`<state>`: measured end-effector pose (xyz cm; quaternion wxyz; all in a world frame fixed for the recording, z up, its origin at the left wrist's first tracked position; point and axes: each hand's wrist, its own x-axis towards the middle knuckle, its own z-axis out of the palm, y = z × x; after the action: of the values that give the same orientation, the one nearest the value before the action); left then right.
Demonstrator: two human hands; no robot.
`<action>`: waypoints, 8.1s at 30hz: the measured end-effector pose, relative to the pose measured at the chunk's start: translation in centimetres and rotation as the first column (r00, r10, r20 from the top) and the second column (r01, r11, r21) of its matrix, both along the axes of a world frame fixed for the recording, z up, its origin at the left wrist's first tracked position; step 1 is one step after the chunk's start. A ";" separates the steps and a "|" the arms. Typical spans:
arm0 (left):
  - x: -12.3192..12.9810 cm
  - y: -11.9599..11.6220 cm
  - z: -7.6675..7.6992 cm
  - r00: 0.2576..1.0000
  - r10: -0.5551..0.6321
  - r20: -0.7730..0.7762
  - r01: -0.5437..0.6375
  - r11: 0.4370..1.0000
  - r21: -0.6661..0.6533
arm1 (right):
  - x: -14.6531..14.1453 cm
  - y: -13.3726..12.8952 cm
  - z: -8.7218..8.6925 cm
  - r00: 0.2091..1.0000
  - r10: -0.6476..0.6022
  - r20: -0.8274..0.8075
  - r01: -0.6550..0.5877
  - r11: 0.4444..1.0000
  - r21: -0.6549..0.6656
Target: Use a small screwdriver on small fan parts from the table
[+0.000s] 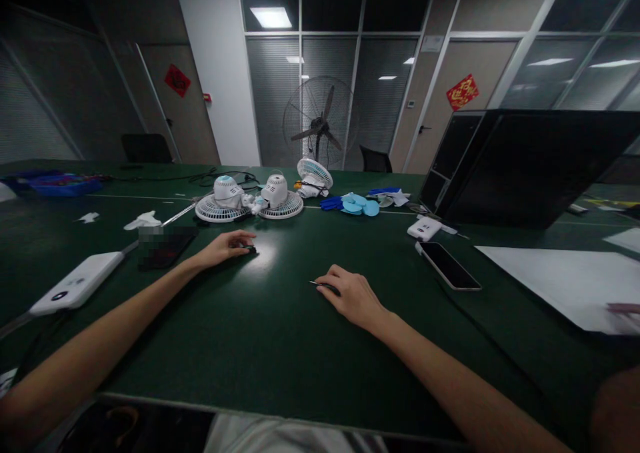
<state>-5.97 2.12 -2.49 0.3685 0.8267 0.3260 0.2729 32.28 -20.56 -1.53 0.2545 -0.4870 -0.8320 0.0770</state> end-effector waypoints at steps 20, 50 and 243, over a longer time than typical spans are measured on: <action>10.1 -12.1 1.4 0.928 -0.373 0.001 0.373 0.926 -0.065 | -0.9 -0.8 0.5 0.991 0.098 -0.091 -0.100 0.995 -0.010; 10.1 -12.2 1.3 0.923 -0.384 -0.016 0.382 0.922 -0.056 | -1.5 -0.7 0.4 0.979 0.123 -0.164 -0.125 0.992 0.000; 8.2 -8.8 0.9 0.928 -0.209 -0.310 0.336 0.830 0.446 | -1.2 -0.6 0.5 0.981 0.013 -0.194 -0.006 0.999 0.036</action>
<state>2.27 -6.71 -1.60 0.1379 0.9585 0.1673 0.1853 31.06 -21.16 -1.02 0.3428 -0.4684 -0.8068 0.1106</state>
